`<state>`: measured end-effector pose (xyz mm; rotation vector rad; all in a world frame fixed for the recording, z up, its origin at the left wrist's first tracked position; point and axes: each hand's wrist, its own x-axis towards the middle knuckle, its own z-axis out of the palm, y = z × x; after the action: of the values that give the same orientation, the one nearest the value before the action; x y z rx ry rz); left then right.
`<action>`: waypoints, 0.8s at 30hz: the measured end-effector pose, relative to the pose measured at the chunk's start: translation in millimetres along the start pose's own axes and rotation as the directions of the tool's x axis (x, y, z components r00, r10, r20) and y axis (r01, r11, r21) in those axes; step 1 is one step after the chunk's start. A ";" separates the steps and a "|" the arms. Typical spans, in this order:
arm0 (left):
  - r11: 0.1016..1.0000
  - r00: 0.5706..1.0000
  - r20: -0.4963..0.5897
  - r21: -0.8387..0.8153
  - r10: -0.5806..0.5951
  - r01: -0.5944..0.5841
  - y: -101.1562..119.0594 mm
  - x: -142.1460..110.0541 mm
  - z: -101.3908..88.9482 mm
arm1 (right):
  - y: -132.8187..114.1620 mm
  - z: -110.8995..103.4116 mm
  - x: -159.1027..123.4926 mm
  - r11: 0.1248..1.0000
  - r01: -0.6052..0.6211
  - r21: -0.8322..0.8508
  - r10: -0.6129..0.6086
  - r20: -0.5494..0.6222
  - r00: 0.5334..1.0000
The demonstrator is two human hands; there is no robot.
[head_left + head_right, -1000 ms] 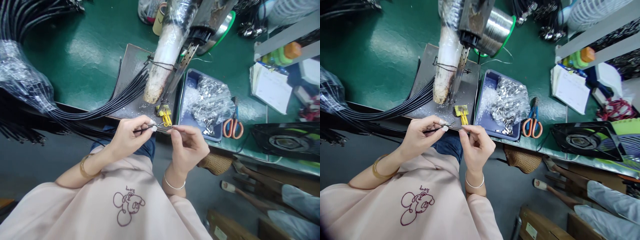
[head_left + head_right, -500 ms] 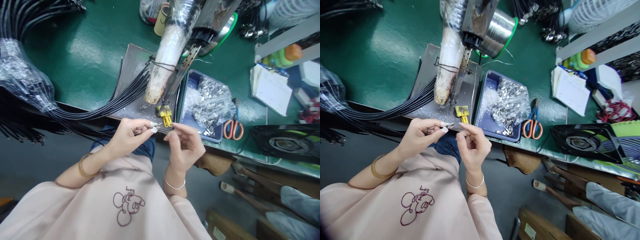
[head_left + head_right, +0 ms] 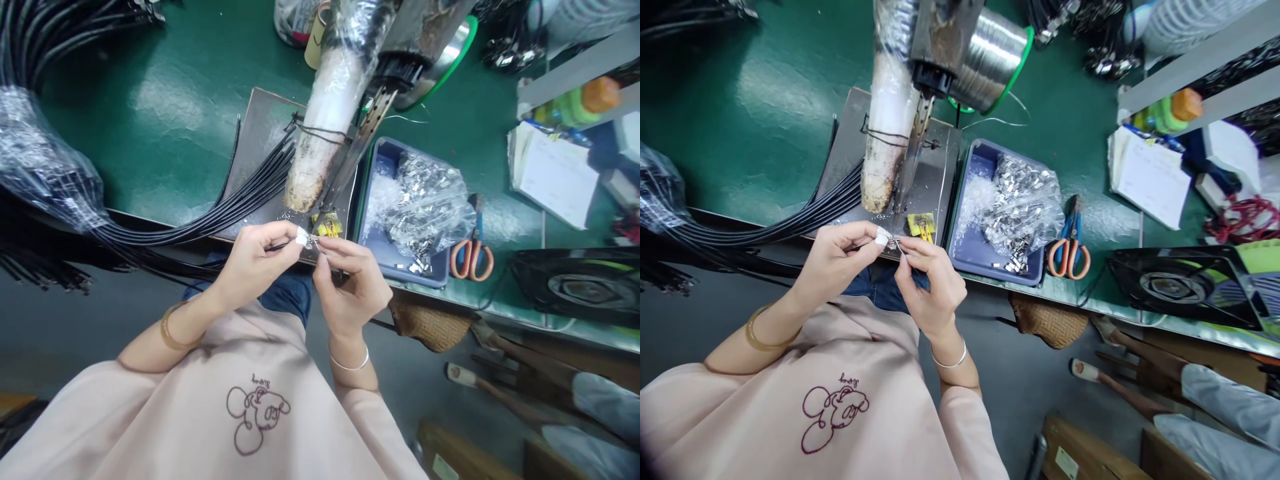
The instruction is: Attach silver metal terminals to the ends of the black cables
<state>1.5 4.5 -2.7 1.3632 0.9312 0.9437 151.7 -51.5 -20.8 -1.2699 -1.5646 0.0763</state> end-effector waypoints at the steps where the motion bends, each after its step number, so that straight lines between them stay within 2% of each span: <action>1: 1.000 1.000 -0.002 0.000 -0.001 0.001 0.5 1.0 0.3 | 0.1 0.6 0.7 1.000 0.008 -0.010 -0.008 -0.004 1.000; 16: 0.999 0.999 -0.043 0.032 0.007 -0.006 9.4 7.2 -0.6 | -1.6 0.1 10.6 0.997 0.028 -0.076 -0.028 0.004 1.000; 24: 0.999 0.998 0.029 0.006 -0.053 0.053 8.3 6.8 -4.9 | -3.9 -3.5 4.8 0.998 0.037 -0.051 -0.033 0.074 0.997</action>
<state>-0.7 12.5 5.6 1.3471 0.9440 0.8797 152.3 -51.6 -13.8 -1.2928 -1.6610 0.0603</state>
